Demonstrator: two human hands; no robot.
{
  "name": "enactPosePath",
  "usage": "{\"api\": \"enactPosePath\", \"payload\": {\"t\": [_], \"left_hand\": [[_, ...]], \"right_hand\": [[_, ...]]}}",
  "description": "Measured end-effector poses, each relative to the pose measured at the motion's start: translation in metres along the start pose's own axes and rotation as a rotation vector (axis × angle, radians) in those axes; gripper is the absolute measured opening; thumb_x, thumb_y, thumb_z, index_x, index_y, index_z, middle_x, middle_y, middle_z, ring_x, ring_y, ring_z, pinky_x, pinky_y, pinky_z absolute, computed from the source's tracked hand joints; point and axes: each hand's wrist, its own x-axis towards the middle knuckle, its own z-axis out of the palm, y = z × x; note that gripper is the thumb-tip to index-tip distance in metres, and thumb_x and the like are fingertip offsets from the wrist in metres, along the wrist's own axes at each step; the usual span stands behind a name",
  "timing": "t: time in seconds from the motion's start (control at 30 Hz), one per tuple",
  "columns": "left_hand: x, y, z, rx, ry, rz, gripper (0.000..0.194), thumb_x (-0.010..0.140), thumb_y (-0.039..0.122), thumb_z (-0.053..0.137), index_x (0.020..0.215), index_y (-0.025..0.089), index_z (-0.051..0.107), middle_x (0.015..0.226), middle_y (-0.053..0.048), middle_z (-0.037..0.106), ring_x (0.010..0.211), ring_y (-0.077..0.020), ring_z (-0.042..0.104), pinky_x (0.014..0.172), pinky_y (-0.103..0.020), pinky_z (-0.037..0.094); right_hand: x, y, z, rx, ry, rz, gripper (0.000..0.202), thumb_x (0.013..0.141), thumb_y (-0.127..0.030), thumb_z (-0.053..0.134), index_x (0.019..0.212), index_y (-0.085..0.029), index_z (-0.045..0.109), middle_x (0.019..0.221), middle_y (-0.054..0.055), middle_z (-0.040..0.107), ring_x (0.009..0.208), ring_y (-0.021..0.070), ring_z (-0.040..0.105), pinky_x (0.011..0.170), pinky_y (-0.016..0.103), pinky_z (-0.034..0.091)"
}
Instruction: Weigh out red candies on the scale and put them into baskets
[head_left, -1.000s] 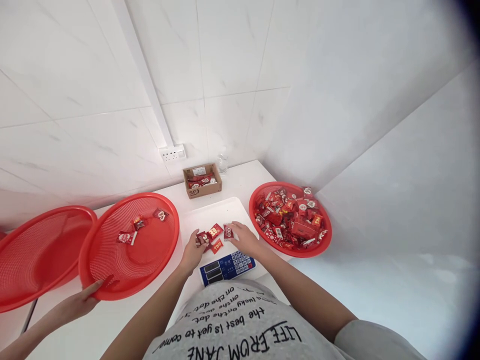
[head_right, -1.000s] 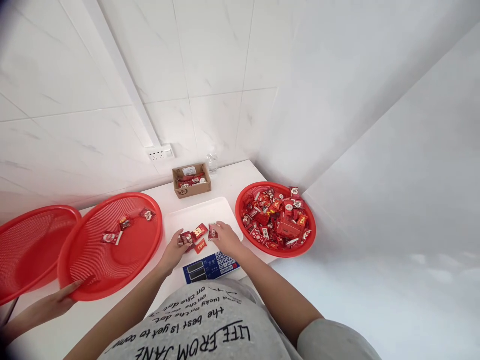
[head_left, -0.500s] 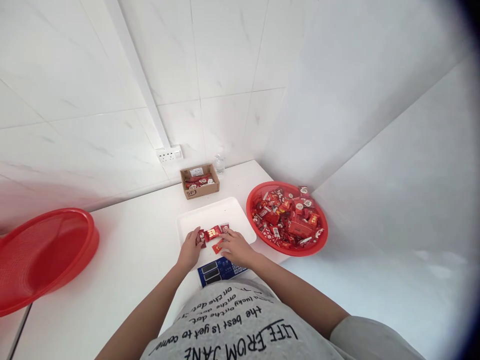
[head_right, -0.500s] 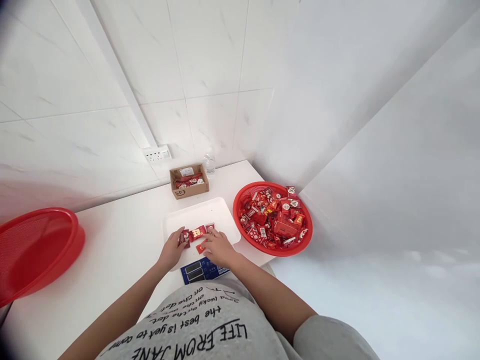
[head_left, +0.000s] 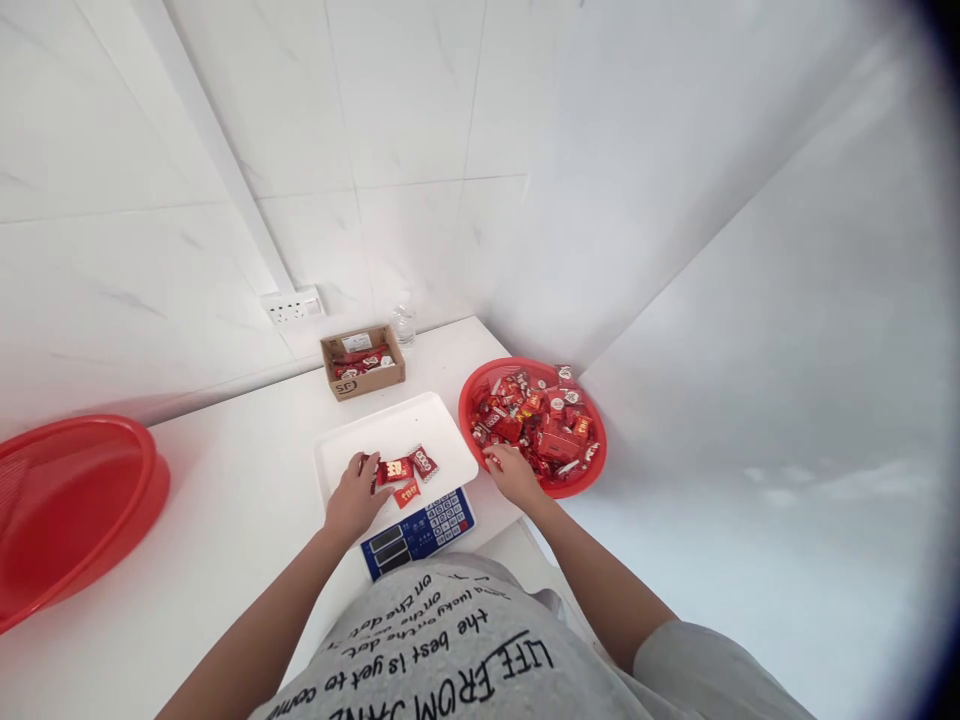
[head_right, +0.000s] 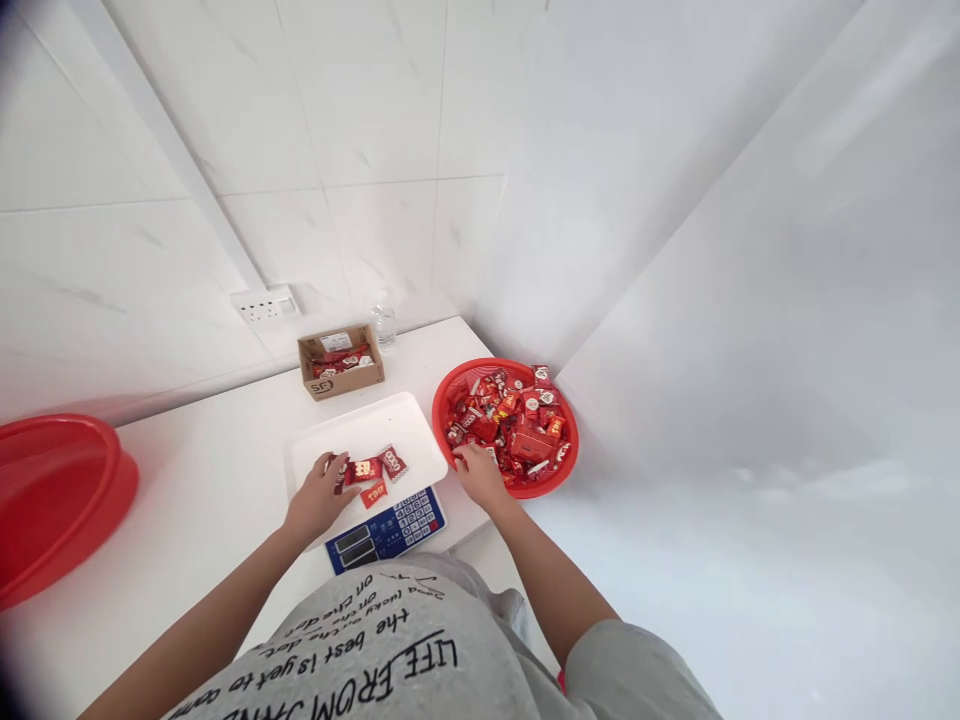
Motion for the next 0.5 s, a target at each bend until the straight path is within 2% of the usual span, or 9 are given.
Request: {"api": "enactPosePath", "payload": {"t": [0.07,0.13,0.23,0.37,0.5], "left_hand": [[0.003,0.0,0.002,0.022,0.014,0.026,0.057,0.082,0.04,0.049,0.135,0.022,0.039,0.147,-0.01,0.028,0.128,-0.0289,0.038,0.097,-0.04,0.04],[0.005,-0.001,0.005,0.014,0.026,0.063,0.057,0.083,0.039,0.048,0.136,0.021,0.039,0.149,-0.011,0.025,0.128,-0.0293,0.038,0.1,-0.041,0.038],[0.007,-0.003,0.011,-0.007,0.059,0.119,0.061,0.083,0.04,0.049,0.138,0.016,0.037,0.151,-0.015,0.017,0.133,-0.0313,0.029,0.105,-0.044,0.032],[0.005,-0.009,0.021,-0.031,0.162,0.149,0.063,0.082,0.043,0.05,0.137,0.015,0.038,0.151,-0.016,0.016,0.138,-0.0347,0.015,0.109,-0.049,0.025],[-0.003,-0.014,0.027,-0.095,0.237,0.189,0.06,0.082,0.044,0.05,0.135,0.017,0.04,0.151,-0.014,0.021,0.139,-0.0336,0.015,0.109,-0.052,0.024]], "right_hand": [[0.004,0.019,-0.008,-0.034,-0.093,0.161,0.032,0.087,-0.022,0.04,0.112,-0.016,0.06,0.115,0.011,0.061,0.107,0.0218,0.055,0.093,0.034,0.04],[0.01,0.035,-0.011,-0.046,-0.19,0.253,0.036,0.085,-0.024,0.045,0.117,-0.015,0.058,0.117,0.013,0.061,0.106,0.0233,0.057,0.092,0.033,0.041],[0.021,0.05,-0.008,-0.038,-0.282,0.265,0.045,0.08,-0.026,0.054,0.124,-0.015,0.055,0.122,0.012,0.06,0.108,0.0235,0.057,0.092,0.031,0.041],[0.036,0.056,0.003,-0.064,-0.326,0.276,0.056,0.076,-0.03,0.059,0.13,-0.02,0.049,0.137,0.011,0.047,0.12,0.0263,0.047,0.098,0.034,0.036],[0.043,0.057,0.01,-0.111,-0.32,0.323,0.059,0.074,-0.033,0.061,0.131,-0.02,0.049,0.142,0.014,0.038,0.122,0.0307,0.044,0.101,0.041,0.032]]}}
